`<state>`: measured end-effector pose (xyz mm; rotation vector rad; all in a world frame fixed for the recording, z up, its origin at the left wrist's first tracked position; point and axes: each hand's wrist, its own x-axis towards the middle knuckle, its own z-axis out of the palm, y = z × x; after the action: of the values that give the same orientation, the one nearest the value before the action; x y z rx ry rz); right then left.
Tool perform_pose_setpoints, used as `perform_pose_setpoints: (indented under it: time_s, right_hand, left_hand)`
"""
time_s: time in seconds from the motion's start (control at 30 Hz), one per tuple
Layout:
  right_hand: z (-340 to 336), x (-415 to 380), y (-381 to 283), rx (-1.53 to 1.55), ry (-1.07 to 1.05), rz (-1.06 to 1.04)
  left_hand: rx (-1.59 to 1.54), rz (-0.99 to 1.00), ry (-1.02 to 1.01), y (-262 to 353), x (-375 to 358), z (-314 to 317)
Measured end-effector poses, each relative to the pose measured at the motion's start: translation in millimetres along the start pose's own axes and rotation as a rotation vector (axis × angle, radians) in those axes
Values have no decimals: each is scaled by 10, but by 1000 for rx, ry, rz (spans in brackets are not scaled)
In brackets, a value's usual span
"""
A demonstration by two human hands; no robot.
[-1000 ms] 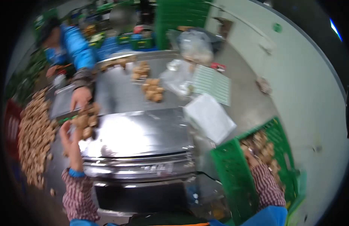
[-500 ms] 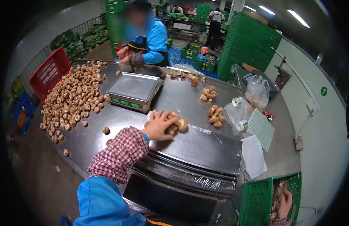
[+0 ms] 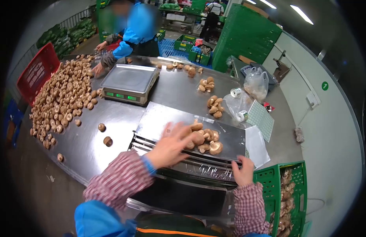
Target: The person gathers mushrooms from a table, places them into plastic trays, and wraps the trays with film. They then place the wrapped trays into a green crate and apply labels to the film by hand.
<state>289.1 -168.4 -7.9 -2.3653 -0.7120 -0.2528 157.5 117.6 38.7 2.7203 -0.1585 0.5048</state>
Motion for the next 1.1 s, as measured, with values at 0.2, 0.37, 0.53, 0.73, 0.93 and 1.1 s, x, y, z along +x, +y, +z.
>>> perform_pose_setpoints:
  time_s: [0.2,0.37,0.53,0.73,0.93,1.1]
  right_hand:
    - [134,-313,-104,-551,-203,68]
    - [-9,-363,-23,282,-381,262]
    - [-735,-799,-18,2176,-991,1096]
    - [-522,1106,-185,1960,-113,110]
    - [1213,1668,131,99,-664,-343]
    - [765,1386,-60,1072,-874,534]
  left_hand:
    - [410,-562,-96,-102,-833,178]
    - [-568,-913,-101,-271,-813,97]
    - [-1691,-746,-150,-51,-1546,-434]
    - [-2069,-94,553,-757,532,-448]
    - [-457,-266,34,-1429,860,1100]
    - [-1231,-674,-471,-1356,677,640]
